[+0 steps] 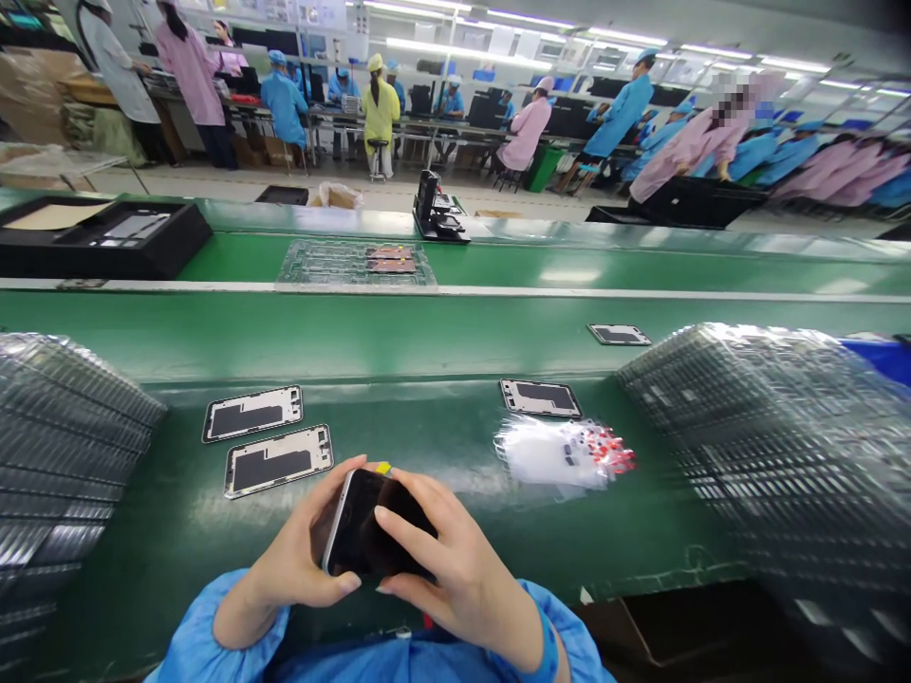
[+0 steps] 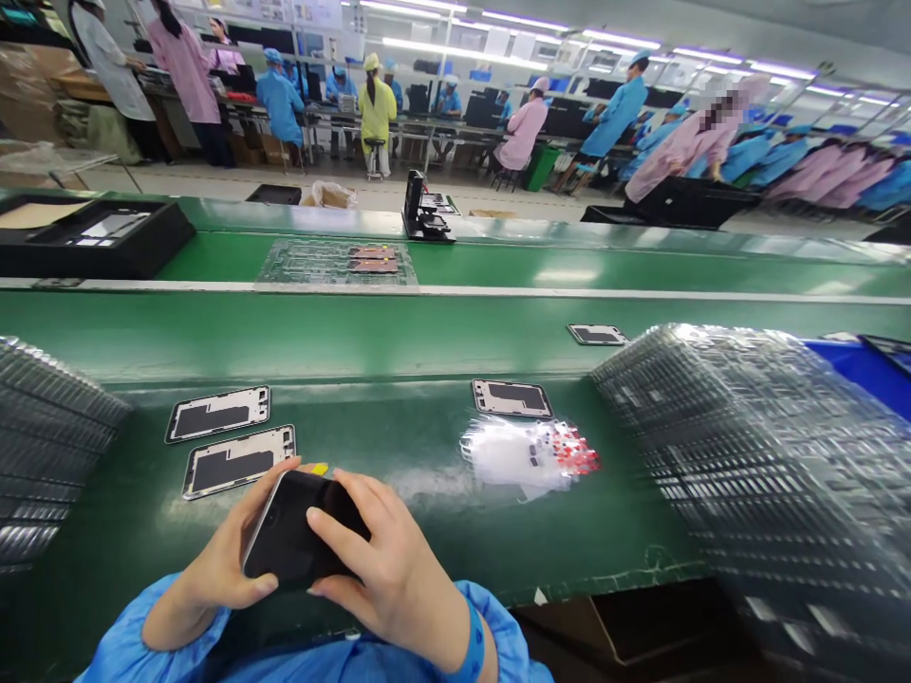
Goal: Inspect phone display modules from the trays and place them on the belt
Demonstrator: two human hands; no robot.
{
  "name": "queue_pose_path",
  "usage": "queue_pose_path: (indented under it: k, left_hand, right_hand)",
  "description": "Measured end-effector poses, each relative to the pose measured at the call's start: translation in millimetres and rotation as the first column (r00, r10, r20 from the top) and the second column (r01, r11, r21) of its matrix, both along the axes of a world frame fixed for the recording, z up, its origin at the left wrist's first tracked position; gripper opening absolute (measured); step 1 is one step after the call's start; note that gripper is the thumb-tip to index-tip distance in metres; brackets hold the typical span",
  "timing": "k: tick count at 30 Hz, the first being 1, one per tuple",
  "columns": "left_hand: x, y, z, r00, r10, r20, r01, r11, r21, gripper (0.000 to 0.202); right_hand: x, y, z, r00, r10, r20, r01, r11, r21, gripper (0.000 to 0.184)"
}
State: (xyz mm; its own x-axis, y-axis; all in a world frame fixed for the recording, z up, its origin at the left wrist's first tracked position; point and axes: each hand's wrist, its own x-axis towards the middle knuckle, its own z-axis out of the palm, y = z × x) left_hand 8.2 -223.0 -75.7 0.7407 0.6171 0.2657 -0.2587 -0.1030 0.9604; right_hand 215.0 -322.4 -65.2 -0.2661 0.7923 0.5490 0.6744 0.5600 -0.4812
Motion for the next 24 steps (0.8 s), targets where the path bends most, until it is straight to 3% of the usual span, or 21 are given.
queue_pose_path:
  k: [8,16,21,24]
  left_hand:
    - [-2.8,-0.2,-3.2,1.000,0.000,-0.004,0.000,1.000,-0.030,0.085]
    - [-3.0,0.8,-9.7,0.999,0.008,0.034,-0.001,0.980,-0.200,0.088]
    - [-6.1,-3.7,-20.8,0.997,0.070,0.041,-0.051,0.937,-0.345,0.094]
    - [-4.9,-6.4,-19.3,0.994,0.105,0.024,-0.087,0.913,-0.398,0.094]
  right_hand:
    - [0.4,-2.6,8.1,0.999,-0.021,0.037,0.021,1.000,-0.002,0.051]
    - [-1.8,-0.8,24.6,0.993,-0.059,0.102,0.063,0.997,-0.038,0.050]
    - [-0.4,2.0,33.6,0.983,-0.080,0.165,0.092,0.994,-0.066,0.050]
    - [1.4,2.5,37.9,0.974,-0.075,0.213,0.099,0.990,-0.105,0.051]
